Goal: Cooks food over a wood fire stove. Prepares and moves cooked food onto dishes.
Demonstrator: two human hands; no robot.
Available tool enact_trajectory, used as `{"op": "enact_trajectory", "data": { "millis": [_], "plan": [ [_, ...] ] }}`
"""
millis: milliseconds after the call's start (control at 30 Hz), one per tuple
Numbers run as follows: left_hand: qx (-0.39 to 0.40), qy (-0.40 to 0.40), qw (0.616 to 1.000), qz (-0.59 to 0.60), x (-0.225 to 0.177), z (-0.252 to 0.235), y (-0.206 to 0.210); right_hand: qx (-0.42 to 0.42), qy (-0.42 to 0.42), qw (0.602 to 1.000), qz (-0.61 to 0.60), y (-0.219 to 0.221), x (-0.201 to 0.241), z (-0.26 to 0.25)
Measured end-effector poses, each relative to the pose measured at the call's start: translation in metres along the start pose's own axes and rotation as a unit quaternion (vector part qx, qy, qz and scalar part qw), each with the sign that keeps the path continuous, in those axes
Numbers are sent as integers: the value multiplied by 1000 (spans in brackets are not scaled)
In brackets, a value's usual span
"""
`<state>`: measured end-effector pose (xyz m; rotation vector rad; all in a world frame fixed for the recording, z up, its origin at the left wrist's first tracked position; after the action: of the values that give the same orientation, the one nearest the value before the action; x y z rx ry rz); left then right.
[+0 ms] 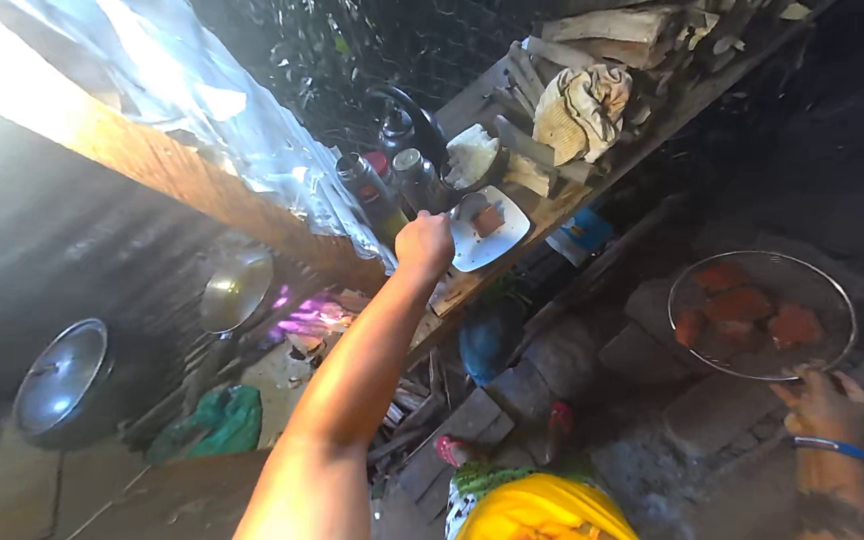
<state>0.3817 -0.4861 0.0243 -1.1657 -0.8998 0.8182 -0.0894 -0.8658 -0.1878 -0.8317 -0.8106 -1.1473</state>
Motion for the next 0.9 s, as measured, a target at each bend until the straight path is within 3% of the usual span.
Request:
{"op": "enact_trajectory", "data": {
  "millis": [267, 367, 600, 733, 900],
  "plan": [
    [-8, -12, 1000, 9, 21, 10, -23, -37, 10, 999, -9, -23, -8, -11],
    [47, -24, 998, 27, 15, 18, -22, -44, 12, 999, -2, -30, -11, -15],
    [196, 112, 966, 129, -3, 0, 1, -50, 10, 999, -3, -32, -5, -15],
    [245, 129, 959, 55, 3, -16, -11, -48, 14, 999, 5, -32, -9, -18],
    [181, 20, 975, -130, -14, -19, -43, -58, 25, 998, -6, -36, -16, -15]
  ]
}}
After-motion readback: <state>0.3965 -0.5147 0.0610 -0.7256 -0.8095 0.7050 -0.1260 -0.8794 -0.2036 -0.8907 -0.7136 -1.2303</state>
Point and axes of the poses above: each hand's wrist, its own z-axis away from the middle knuckle, its own y-axis out of the palm, x = y × z, the point moved 7 cm from there along -z, towards the middle knuckle, and after that the axes turned 4 degrees about y, right-handed, at the moved point
